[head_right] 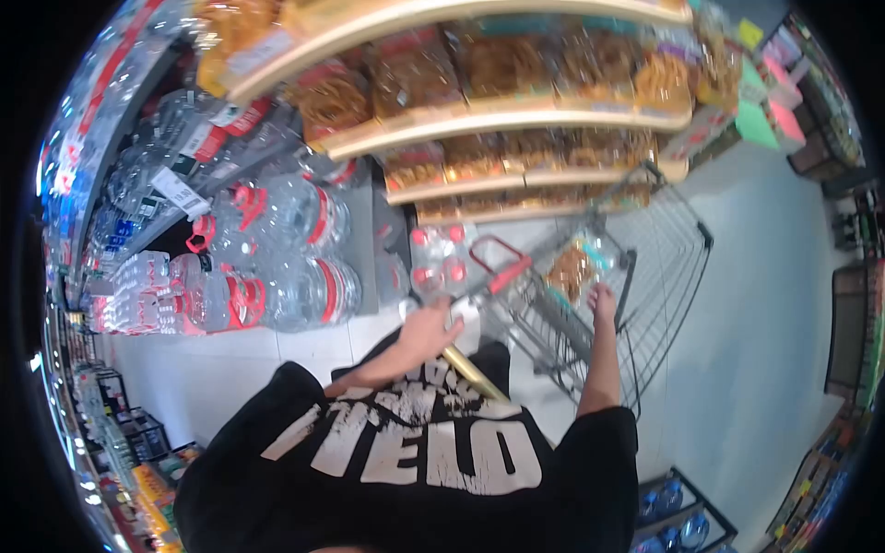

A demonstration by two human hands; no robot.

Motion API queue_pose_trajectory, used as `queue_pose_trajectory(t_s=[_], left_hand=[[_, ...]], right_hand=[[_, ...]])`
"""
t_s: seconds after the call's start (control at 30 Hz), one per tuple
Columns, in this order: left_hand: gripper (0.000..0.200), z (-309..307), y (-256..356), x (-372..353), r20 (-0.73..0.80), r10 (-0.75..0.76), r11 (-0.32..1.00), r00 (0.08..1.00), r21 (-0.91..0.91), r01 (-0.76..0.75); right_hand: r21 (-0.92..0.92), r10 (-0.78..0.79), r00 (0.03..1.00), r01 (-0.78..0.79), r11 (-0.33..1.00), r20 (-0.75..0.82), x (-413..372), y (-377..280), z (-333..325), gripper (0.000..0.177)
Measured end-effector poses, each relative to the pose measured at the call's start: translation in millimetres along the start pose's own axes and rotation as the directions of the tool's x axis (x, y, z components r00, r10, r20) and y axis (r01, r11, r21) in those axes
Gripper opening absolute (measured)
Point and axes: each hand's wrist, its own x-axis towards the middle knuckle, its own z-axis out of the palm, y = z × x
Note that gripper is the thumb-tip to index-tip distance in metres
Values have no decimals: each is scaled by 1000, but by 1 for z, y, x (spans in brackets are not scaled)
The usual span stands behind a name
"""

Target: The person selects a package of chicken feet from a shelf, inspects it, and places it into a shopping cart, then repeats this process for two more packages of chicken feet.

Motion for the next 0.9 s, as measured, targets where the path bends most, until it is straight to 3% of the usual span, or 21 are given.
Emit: queue_pose_trajectory(t_s=[0.03,0.1,0.13,0.2,0.23,0.27,0.37,0.43,0.47,0.5,0.57,0.6,0.67,0.7,0.73,0.87,0.9], left_hand=[[39,1,-11,2,-34,64,996,997,-55,-65],[40,-5,-39,7,-125,78,979,989,-180,-100],[39,-20,-52,11,-153,81,988,985,-116,-99],[39,-62,-79,21,-225,-2,984,974,-174,-38],[38,-81,-93,22,-229,-85,970,970,-240,28],[35,-97,-112,27,-333,-83,965,939,-262,-8],[25,-175,-131,22,-575,-71,902,815,-386,-194],[23,-211,-149,32,-714,-41,900,699,-330,-284],[22,-234,-153,36,-744,-32,882,667,-335,-332],[22,-259,-146,34,-791,-34,872,611,-323,-369],[23,-302,-141,42,-860,17,884,510,-225,-409],[23,-320,-141,51,-889,37,891,457,-177,-417],[25,-356,-135,69,-940,137,887,313,-24,-461],[28,-375,-130,77,-938,144,903,314,-5,-429],[31,-392,-124,85,-950,176,901,258,50,-432],[40,-443,-131,147,-969,156,945,193,90,-314],[45,-453,-127,154,-955,98,959,281,15,-284]], right_hand=[[-27,-46,997,48,998,59,8,-8,10,32],[-6,-183,983,183,983,4,-40,-52,67,27],[4,-302,953,302,953,0,-51,-61,92,24],[16,-444,896,444,896,20,-58,-81,139,22],[-6,-588,809,588,809,-29,-65,-87,159,19],[-35,-711,699,710,703,-78,-73,-91,178,16],[52,-716,689,724,688,-110,-132,-98,239,14],[19,-692,721,692,722,37,-174,-89,278,13],[-73,-736,670,742,666,102,-194,-78,296,14],[-156,-768,618,786,598,169,-212,-69,310,15],[-357,-790,347,918,175,506,-246,-66,321,18],[-355,-793,347,918,177,501,-244,-63,326,18],[-286,-662,443,897,339,605,-239,-52,328,19],[-287,-665,446,895,342,599,-243,-52,326,19],[-333,-622,462,887,321,632,-248,-54,323,19],[-378,-592,434,898,225,679,-249,-50,323,19],[-376,-596,434,898,228,676,-252,-51,323,19]])
